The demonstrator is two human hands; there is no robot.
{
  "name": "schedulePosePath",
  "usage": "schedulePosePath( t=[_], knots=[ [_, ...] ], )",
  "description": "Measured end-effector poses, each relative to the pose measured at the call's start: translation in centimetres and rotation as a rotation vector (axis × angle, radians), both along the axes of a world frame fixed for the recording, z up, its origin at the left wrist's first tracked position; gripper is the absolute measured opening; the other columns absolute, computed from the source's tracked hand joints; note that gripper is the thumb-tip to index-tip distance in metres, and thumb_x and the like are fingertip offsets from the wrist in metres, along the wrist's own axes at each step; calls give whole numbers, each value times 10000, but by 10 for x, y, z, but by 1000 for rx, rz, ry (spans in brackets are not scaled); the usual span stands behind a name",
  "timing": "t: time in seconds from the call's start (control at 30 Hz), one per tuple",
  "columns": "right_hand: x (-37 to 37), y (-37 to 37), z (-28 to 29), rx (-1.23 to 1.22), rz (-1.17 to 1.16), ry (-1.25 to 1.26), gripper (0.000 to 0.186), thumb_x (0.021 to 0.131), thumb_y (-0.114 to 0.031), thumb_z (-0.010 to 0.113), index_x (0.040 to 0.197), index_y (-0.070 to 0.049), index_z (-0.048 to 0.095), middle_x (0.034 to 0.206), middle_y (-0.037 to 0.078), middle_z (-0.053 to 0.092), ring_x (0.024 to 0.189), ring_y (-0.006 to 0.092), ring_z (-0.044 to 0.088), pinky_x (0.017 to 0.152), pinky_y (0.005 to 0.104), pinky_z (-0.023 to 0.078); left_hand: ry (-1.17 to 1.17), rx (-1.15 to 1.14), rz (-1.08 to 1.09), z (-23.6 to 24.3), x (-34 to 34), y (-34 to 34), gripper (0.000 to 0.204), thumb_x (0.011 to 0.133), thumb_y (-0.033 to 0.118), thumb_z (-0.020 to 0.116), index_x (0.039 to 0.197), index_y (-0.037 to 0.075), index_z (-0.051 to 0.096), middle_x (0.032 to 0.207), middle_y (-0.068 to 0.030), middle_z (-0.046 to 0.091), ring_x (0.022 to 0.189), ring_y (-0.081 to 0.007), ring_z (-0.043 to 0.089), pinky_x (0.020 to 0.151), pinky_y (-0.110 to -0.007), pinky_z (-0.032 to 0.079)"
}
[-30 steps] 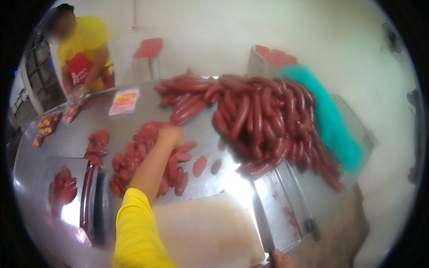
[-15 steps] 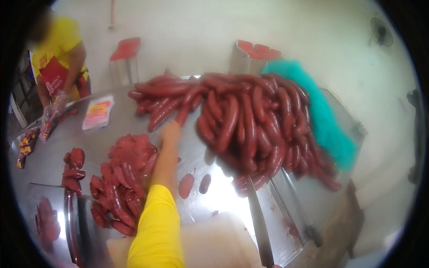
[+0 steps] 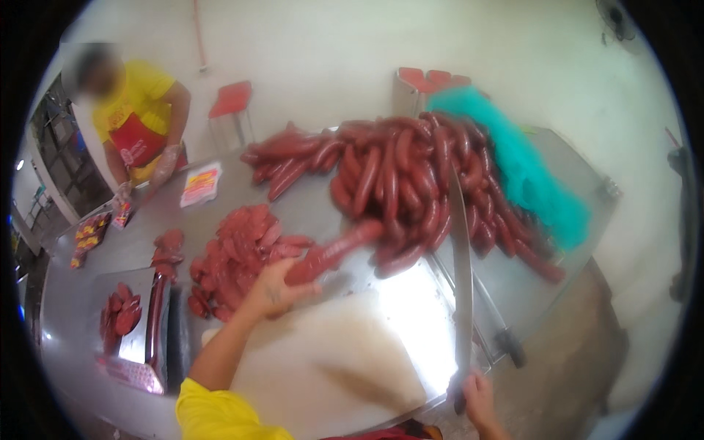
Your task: The person slices long pieces of raw meat on a white cutting board using a knife. The person places the sliced pieces onto a digital scale and then moves them aside. Another person in the background is packaging meat into plastic bags.
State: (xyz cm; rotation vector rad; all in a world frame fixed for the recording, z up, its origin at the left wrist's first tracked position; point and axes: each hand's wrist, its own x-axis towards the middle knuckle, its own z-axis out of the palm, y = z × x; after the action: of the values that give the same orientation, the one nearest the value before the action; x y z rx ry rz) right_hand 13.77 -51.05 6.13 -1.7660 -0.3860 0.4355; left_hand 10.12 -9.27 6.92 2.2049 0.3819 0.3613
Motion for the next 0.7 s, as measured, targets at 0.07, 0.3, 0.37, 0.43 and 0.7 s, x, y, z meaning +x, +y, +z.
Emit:
schedulePosePath(
  t=[0.07,0.3,0.37,0.43,0.7],
  knots=[
    [14,-2,0,-47,8,85,489,998,-449,401,859,-19,587,612,9,533,529,77,480,473,216,364,97,136,-58,-2,-47,-42,600,682,394,834,1095,25,604,960,-137,668,900,-229,641,825,-334,497],
    [41,-32,-9,-309,378,303,591,987,-539,347,866,-21,604,576,12,499,477,82,460,449,238,347,387,399,-208,-34,-162,-131,597,679,469,786,1119,106,609,903,-111,633,897,-301,597,839,-399,426],
    [45,-39,-15,-433,517,153,595,981,-544,358,911,-13,617,632,91,562,585,189,550,545,307,413,392,602,-49,-41,-177,-146,608,662,456,791,1128,112,606,937,-101,617,953,-286,574,901,-426,368],
    [51,-41,-19,-546,636,-17,603,975,-548,370,956,-4,629,688,170,625,693,296,640,641,377,480,266,548,119,-53,-179,-176,506,662,234,739,1129,103,596,999,-93,580,1014,-291,534,931,-447,307],
    [88,-55,4,-863,925,-343,564,971,-532,376,963,-21,614,687,230,629,719,436,633,675,500,497,-254,683,383,-114,-115,-255,281,588,99,633,864,127,588,937,-50,540,937,-259,484,865,-413,333]
  ],
)
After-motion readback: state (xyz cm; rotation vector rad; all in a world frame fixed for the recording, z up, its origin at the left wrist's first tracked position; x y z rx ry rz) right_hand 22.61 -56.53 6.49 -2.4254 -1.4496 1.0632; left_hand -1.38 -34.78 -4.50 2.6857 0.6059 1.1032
